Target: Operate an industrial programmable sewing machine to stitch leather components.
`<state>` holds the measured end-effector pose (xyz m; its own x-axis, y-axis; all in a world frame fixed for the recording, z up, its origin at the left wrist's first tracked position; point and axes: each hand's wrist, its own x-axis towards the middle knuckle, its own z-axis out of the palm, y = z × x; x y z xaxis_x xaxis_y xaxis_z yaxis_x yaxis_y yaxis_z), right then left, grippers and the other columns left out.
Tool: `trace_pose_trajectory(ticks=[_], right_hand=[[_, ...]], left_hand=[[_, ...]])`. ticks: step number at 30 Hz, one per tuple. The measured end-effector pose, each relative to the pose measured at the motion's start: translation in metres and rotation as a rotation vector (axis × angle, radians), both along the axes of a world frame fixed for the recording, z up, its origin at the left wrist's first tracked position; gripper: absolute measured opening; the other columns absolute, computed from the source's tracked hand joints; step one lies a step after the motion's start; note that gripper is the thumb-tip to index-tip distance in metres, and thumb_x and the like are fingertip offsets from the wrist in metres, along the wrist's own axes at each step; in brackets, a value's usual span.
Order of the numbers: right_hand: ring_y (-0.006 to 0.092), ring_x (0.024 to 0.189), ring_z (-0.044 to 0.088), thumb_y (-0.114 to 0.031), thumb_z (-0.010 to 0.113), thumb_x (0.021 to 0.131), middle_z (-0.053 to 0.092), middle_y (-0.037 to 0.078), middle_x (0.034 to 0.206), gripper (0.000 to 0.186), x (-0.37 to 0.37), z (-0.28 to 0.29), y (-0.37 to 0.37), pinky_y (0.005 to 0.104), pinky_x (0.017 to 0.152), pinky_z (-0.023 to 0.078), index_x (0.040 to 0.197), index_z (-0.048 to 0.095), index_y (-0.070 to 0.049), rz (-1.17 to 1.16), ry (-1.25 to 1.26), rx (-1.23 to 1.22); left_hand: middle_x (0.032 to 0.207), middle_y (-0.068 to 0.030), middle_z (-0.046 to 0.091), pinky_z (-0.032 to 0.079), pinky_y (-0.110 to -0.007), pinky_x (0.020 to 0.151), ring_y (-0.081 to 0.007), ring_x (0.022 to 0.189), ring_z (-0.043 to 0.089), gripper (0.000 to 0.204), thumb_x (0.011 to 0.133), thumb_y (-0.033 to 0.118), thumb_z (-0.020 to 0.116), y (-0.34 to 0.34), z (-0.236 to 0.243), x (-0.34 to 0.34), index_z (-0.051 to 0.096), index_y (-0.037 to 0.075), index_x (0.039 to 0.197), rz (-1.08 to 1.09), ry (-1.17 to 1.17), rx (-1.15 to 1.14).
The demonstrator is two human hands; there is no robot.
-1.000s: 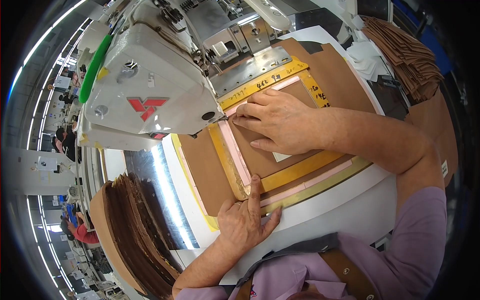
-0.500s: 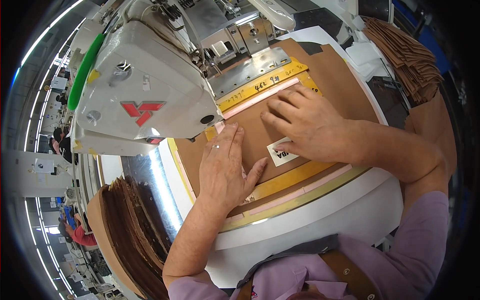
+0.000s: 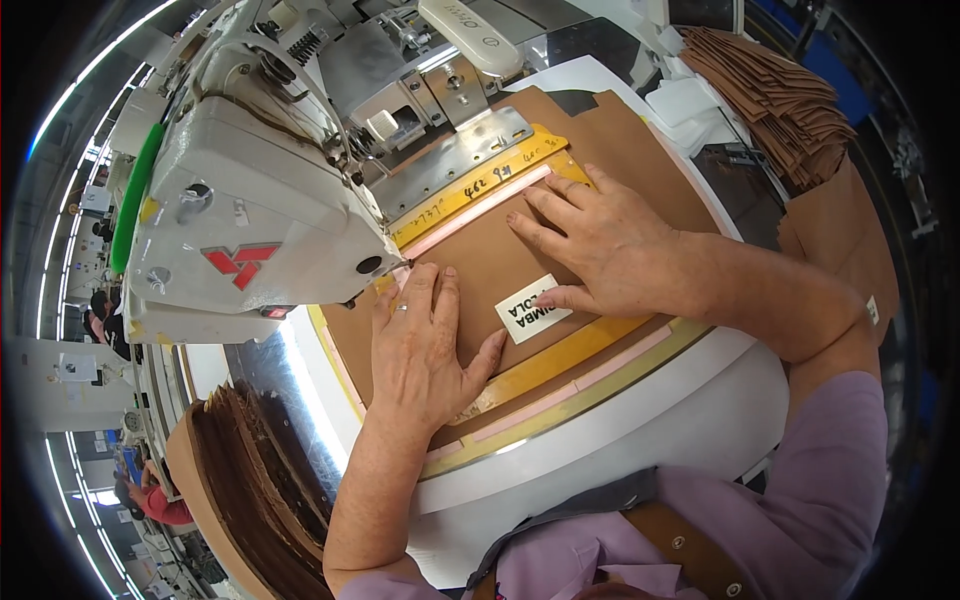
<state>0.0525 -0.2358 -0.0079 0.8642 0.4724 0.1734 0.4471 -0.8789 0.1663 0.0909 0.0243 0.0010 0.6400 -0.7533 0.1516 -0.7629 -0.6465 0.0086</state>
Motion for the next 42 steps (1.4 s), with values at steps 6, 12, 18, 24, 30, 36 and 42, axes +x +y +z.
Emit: trace_pose_trajectory(ticks=[6,12,18,24,30,36,42], right_hand=[[0.0329,0.140,0.047,-0.065,0.055,0.095,0.053,0.021,0.143,0.082,0.002,0.000,-0.003,0.0552,0.114,0.038,0.144,0.054,0.000,-0.002,0.061,0.025],[0.0321,0.139,0.046,-0.066,0.056,0.094,0.054,0.021,0.141,0.084,0.006,0.000,-0.004,0.0548,0.114,0.038,0.143,0.053,0.002,0.036,0.099,0.032],[0.0315,0.138,0.046,-0.066,0.056,0.094,0.054,0.021,0.140,0.086,0.008,0.001,-0.002,0.0534,0.115,0.037,0.142,0.053,0.005,0.066,0.127,0.048],[0.0298,0.139,0.046,-0.066,0.054,0.095,0.054,0.021,0.142,0.084,0.013,0.000,0.012,0.0484,0.112,0.040,0.139,0.056,0.007,0.100,0.073,-0.004],[0.0270,0.140,0.046,-0.066,0.050,0.097,0.055,0.019,0.142,0.084,0.016,0.000,-0.001,0.0445,0.114,0.037,0.138,0.057,0.007,0.149,0.164,0.109],[0.0246,0.135,0.047,-0.066,0.049,0.098,0.057,0.015,0.142,0.081,0.018,0.003,-0.015,0.0396,0.109,0.036,0.138,0.059,0.004,0.112,0.162,0.102],[0.0248,0.134,0.047,-0.067,0.048,0.098,0.057,0.012,0.142,0.080,0.020,-0.007,-0.024,0.0390,0.107,0.037,0.137,0.061,0.002,0.157,0.065,0.192]], left_hand=[[0.137,-0.0180,0.054,0.037,-0.053,0.108,-0.0285,0.125,0.056,0.073,0.085,0.048,0.070,0.000,0.001,-0.001,0.059,-0.005,0.134,0.014,-0.030,0.038],[0.137,-0.0169,0.054,0.037,-0.054,0.105,-0.0277,0.118,0.061,0.071,0.083,0.049,0.071,0.005,0.001,0.001,0.062,-0.002,0.131,0.030,-0.035,0.032],[0.136,-0.0152,0.055,0.036,-0.051,0.104,-0.0281,0.121,0.058,0.070,0.079,0.047,0.073,0.010,0.003,0.001,0.061,0.004,0.132,0.074,-0.024,0.053],[0.143,-0.0152,0.052,0.037,-0.050,0.102,-0.0257,0.124,0.057,0.072,0.077,0.050,0.073,0.030,0.008,0.003,0.061,0.005,0.131,0.074,-0.034,0.089],[0.145,-0.0141,0.053,0.038,-0.049,0.101,-0.0254,0.122,0.059,0.074,0.075,0.052,0.074,0.030,0.010,0.004,0.061,0.005,0.131,0.090,-0.038,0.096],[0.143,-0.0130,0.055,0.038,-0.050,0.101,-0.0242,0.115,0.062,0.074,0.076,0.054,0.073,0.030,0.012,0.006,0.061,0.005,0.132,0.100,-0.042,0.132],[0.138,-0.0138,0.057,0.037,-0.050,0.103,-0.0259,0.113,0.064,0.081,0.079,0.062,0.071,0.020,0.016,0.001,0.059,0.012,0.141,0.153,-0.048,0.168]])
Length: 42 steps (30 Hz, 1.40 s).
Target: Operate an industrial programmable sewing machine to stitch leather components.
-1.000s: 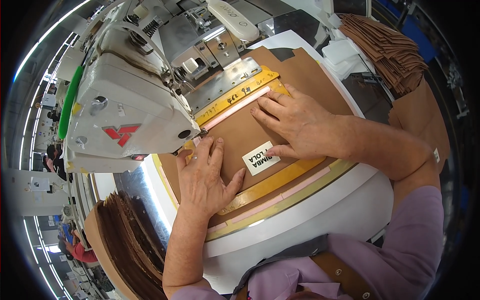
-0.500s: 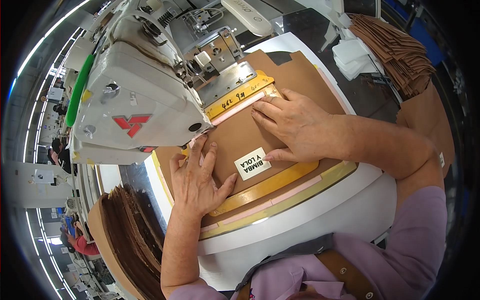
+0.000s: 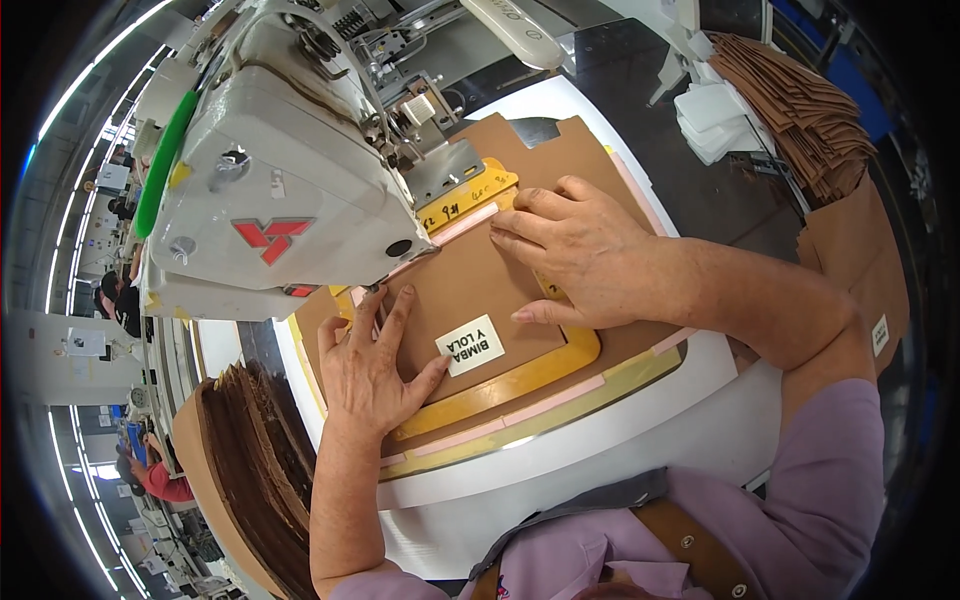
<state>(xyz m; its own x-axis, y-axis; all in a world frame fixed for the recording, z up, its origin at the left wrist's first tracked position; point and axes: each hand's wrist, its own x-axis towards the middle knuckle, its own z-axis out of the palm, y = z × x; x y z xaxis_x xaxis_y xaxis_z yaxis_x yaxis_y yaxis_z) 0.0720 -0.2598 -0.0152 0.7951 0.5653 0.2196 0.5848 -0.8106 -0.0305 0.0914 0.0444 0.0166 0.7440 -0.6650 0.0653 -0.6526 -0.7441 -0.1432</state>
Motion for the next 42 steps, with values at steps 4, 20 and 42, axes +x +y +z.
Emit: trace_pose_trajectory(ticks=[4,20,42], right_hand=[[0.0216,0.127,0.049,-0.066,0.046,0.100,0.059,0.011,0.139,0.076,0.003,-0.005,0.005,0.0372,0.097,0.040,0.134,0.062,0.000,0.023,-0.066,-0.028],[0.0300,0.138,0.045,-0.065,0.047,0.099,0.049,0.015,0.149,0.075,0.005,-0.040,-0.026,0.0489,0.118,0.029,0.148,0.052,-0.010,0.115,-0.013,0.190],[0.0221,0.114,0.062,-0.040,0.075,0.087,0.065,0.007,0.118,0.036,-0.003,-0.039,-0.004,0.0528,0.115,0.036,0.106,0.071,-0.009,0.417,-0.054,0.359]], left_hand=[[0.135,-0.0151,0.059,0.037,-0.051,0.105,-0.0282,0.113,0.063,0.084,0.082,0.066,0.068,-0.011,0.003,-0.005,0.055,0.016,0.147,0.020,-0.046,0.072],[0.145,-0.0181,0.054,0.040,-0.047,0.114,-0.0345,0.135,0.052,0.072,0.085,0.039,0.078,-0.077,-0.034,0.013,0.055,0.002,0.142,-0.142,0.212,-0.293],[0.147,-0.0187,0.054,0.039,-0.049,0.112,-0.0373,0.135,0.051,0.068,0.080,0.028,0.077,-0.057,-0.050,0.021,0.055,0.001,0.138,-0.188,0.226,-0.362]])
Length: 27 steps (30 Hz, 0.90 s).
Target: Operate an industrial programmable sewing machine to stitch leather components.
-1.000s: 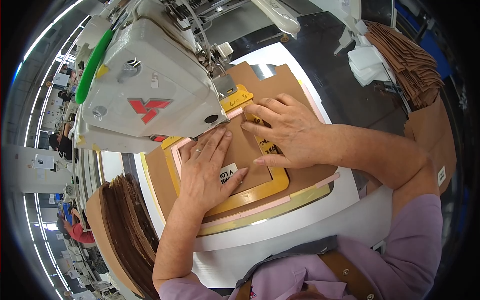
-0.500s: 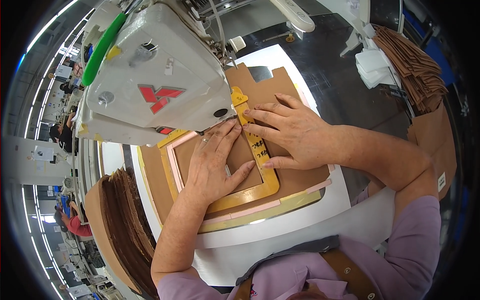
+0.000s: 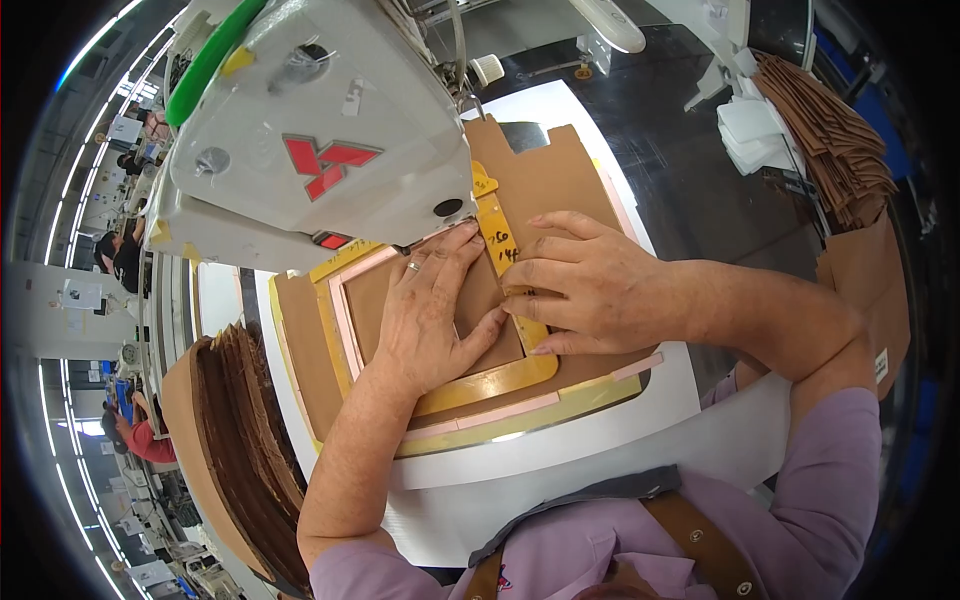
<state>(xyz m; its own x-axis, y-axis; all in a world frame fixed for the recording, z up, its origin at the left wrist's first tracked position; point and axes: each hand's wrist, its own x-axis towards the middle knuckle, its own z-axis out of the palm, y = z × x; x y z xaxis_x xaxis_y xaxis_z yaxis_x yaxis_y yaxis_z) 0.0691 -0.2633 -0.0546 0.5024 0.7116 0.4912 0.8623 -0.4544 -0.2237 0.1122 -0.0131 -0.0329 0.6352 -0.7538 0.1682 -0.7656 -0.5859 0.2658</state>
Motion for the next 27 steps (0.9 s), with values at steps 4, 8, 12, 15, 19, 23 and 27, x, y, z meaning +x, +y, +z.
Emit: trace_pose_trajectory(ticks=[4,8,12,15,19,23,27], right_hand=[[0.0217,0.114,0.062,-0.039,0.076,0.086,0.065,0.007,0.118,0.034,0.002,-0.003,0.006,0.0529,0.114,0.037,0.102,0.071,-0.010,-0.015,0.014,0.073],[0.0217,0.113,0.062,-0.034,0.078,0.082,0.065,0.007,0.116,0.033,-0.005,0.011,0.022,0.0518,0.113,0.039,0.101,0.071,-0.009,0.105,0.006,0.040],[0.0231,0.111,0.062,-0.028,0.077,0.081,0.065,0.007,0.112,0.029,-0.006,0.030,0.057,0.0505,0.109,0.041,0.100,0.070,-0.008,0.209,0.011,-0.011],[0.0241,0.110,0.061,-0.028,0.076,0.081,0.065,0.007,0.112,0.027,-0.007,0.032,0.072,0.0501,0.106,0.042,0.099,0.069,-0.009,0.132,0.079,0.006],[0.0236,0.110,0.061,-0.031,0.076,0.081,0.063,0.005,0.114,0.027,-0.009,0.035,0.081,0.0502,0.106,0.043,0.099,0.068,-0.011,0.128,0.040,-0.008],[0.0226,0.110,0.061,-0.031,0.076,0.081,0.062,0.004,0.112,0.027,-0.010,0.036,0.084,0.0505,0.107,0.043,0.098,0.067,-0.012,0.162,-0.020,-0.096],[0.0228,0.110,0.061,-0.034,0.078,0.079,0.062,0.004,0.110,0.030,-0.008,0.034,0.081,0.0502,0.106,0.043,0.097,0.067,-0.013,0.180,-0.013,-0.088]], left_hand=[[0.146,-0.0195,0.054,0.038,-0.050,0.112,-0.0391,0.135,0.050,0.070,0.079,0.029,0.077,0.007,0.000,0.002,0.054,0.002,0.139,-0.007,0.063,-0.044],[0.146,-0.0202,0.053,0.038,-0.051,0.112,-0.0406,0.135,0.050,0.070,0.079,0.029,0.077,0.024,0.001,0.002,0.053,0.002,0.140,-0.026,0.054,-0.082],[0.149,-0.0191,0.051,0.036,-0.051,0.114,-0.0395,0.136,0.050,0.071,0.080,0.028,0.075,0.054,0.014,0.007,0.051,0.003,0.141,-0.027,0.034,-0.085],[0.150,-0.0184,0.050,0.035,-0.051,0.115,-0.0381,0.137,0.049,0.072,0.082,0.029,0.075,0.068,0.016,0.000,0.050,0.004,0.144,0.002,0.012,-0.060],[0.151,-0.0167,0.050,0.032,-0.052,0.116,-0.0348,0.139,0.048,0.073,0.084,0.033,0.073,0.076,0.017,-0.001,0.049,0.005,0.147,0.004,-0.054,-0.031],[0.151,-0.0159,0.051,0.031,-0.052,0.117,-0.0334,0.139,0.048,0.073,0.085,0.035,0.073,0.081,0.017,-0.003,0.048,0.005,0.147,0.012,-0.062,-0.024],[0.150,-0.0130,0.053,0.029,-0.052,0.119,-0.0325,0.139,0.050,0.066,0.083,0.037,0.075,0.090,0.041,-0.008,0.058,0.009,0.140,-0.014,-0.009,0.041]])
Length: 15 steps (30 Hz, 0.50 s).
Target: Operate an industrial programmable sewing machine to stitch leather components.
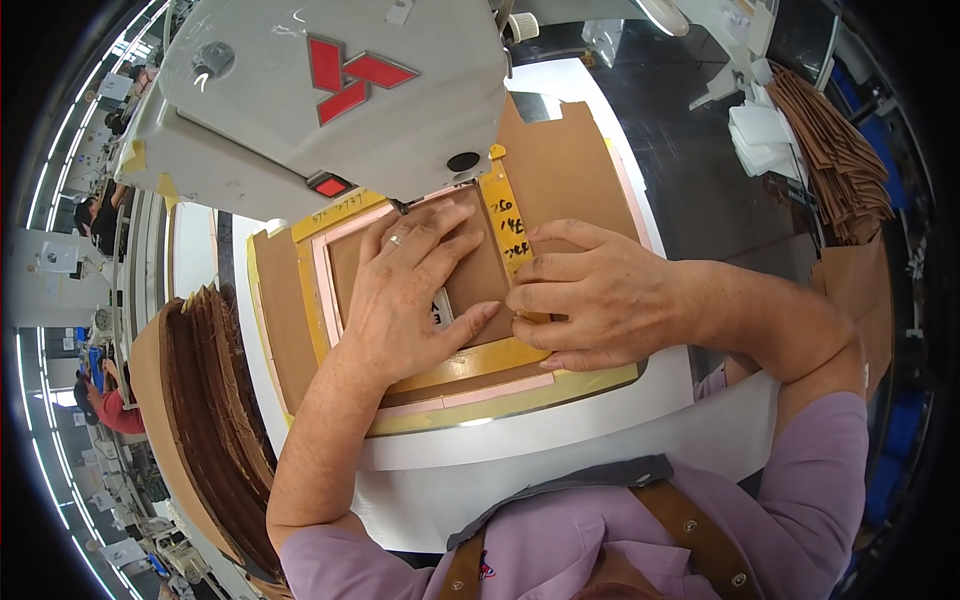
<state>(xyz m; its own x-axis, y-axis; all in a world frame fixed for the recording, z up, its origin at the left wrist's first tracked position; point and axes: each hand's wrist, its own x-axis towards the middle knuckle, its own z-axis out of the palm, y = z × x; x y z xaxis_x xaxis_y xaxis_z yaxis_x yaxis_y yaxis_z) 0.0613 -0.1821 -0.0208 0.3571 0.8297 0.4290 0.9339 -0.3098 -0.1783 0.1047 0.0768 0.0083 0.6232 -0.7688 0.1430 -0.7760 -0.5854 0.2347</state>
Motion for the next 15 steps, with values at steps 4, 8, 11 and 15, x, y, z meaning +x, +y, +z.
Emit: trace_pose_trajectory(ticks=[4,8,11,15], right_hand=[[0.0274,0.109,0.061,-0.038,0.080,0.076,0.062,0.007,0.111,0.037,0.000,0.008,0.001,0.0493,0.105,0.044,0.099,0.067,-0.013,-0.015,0.035,-0.013],[0.0300,0.109,0.061,-0.039,0.080,0.076,0.062,0.009,0.113,0.038,-0.001,0.004,0.003,0.0490,0.104,0.044,0.101,0.067,-0.013,-0.028,0.050,-0.001],[0.0296,0.109,0.061,-0.039,0.079,0.077,0.062,0.009,0.115,0.038,0.000,0.007,0.003,0.0488,0.102,0.045,0.101,0.067,-0.013,-0.022,0.049,-0.016],[0.0288,0.108,0.061,-0.039,0.078,0.079,0.062,0.009,0.113,0.038,0.000,0.006,0.005,0.0476,0.100,0.046,0.103,0.068,-0.012,-0.023,0.024,-0.010]], left_hand=[[0.148,-0.0110,0.056,0.030,-0.052,0.119,-0.0318,0.137,0.052,0.058,0.078,0.034,0.080,0.004,-0.008,-0.002,0.067,0.011,0.129,-0.010,0.018,-0.029],[0.146,-0.0106,0.056,0.029,-0.054,0.119,-0.0285,0.137,0.051,0.058,0.081,0.036,0.076,-0.001,-0.010,-0.001,0.064,0.010,0.132,-0.016,0.026,-0.030],[0.146,-0.0115,0.056,0.030,-0.055,0.119,-0.0293,0.137,0.052,0.059,0.082,0.035,0.075,-0.001,-0.009,-0.001,0.062,0.009,0.133,-0.020,0.040,-0.049],[0.147,-0.0130,0.055,0.028,-0.056,0.120,-0.0311,0.138,0.051,0.060,0.083,0.035,0.076,0.000,-0.012,-0.002,0.061,0.008,0.134,-0.026,0.027,-0.041]])
